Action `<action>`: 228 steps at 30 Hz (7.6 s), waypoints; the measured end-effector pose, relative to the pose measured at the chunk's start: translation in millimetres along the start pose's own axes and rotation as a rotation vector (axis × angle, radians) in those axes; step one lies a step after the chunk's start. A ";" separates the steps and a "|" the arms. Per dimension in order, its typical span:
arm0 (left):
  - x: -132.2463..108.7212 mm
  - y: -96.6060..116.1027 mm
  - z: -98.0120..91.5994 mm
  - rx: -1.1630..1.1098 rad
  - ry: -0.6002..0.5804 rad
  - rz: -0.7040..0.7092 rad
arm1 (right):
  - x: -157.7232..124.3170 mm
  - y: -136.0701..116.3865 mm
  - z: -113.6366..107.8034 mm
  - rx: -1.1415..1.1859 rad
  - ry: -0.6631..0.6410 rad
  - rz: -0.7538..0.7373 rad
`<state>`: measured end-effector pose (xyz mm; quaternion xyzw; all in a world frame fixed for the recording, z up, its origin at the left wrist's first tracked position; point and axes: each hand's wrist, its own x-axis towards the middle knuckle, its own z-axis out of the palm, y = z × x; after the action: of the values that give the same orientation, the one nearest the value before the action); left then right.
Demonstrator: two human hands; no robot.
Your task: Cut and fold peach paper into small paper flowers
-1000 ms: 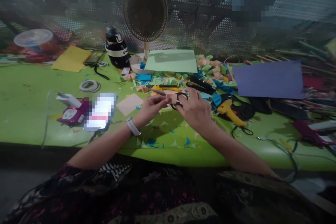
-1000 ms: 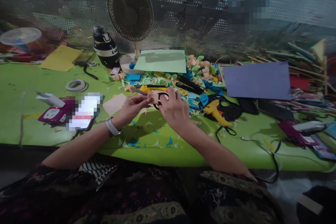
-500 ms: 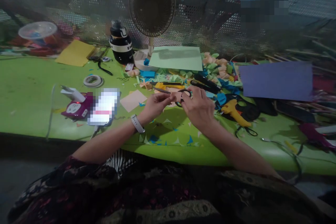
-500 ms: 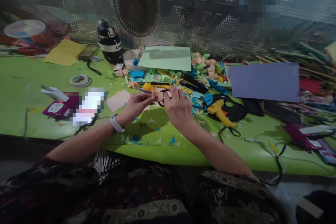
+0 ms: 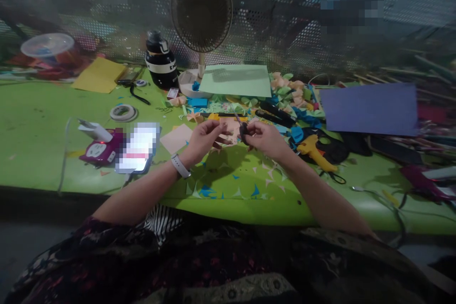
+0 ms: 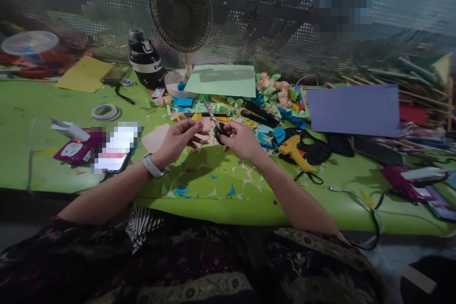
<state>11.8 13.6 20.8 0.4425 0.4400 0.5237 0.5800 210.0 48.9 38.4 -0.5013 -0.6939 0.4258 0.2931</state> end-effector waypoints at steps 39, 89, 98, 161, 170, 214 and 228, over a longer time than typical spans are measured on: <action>3.8 2.2 -6.9 -0.236 0.083 0.134 | -9.6 -17.7 7.7 0.073 -0.196 0.068; 2.6 4.2 -4.4 -0.280 0.096 0.088 | -8.9 -18.2 8.0 0.070 -0.182 0.041; 3.9 2.3 -6.1 -0.316 0.081 0.081 | -8.7 -14.5 8.5 0.040 -0.135 0.004; 11.4 -2.3 -14.3 -0.159 0.123 0.131 | -8.0 -14.6 3.7 0.011 -0.153 -0.014; 12.3 -0.9 -14.5 -0.178 0.146 0.137 | -9.1 -15.2 4.5 0.027 -0.123 -0.015; 4.1 -2.4 -4.9 -0.297 -0.122 -0.146 | 18.5 17.1 -32.5 -0.180 0.094 -0.114; 5.2 -20.8 -6.8 -0.087 -0.370 -0.150 | 7.6 9.0 -3.4 -0.004 -0.067 -0.265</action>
<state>10.1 17.9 -1.3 0.4715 0.3346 0.4072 0.7070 214.3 58.3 31.8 -0.3912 -0.7644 0.3985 0.3223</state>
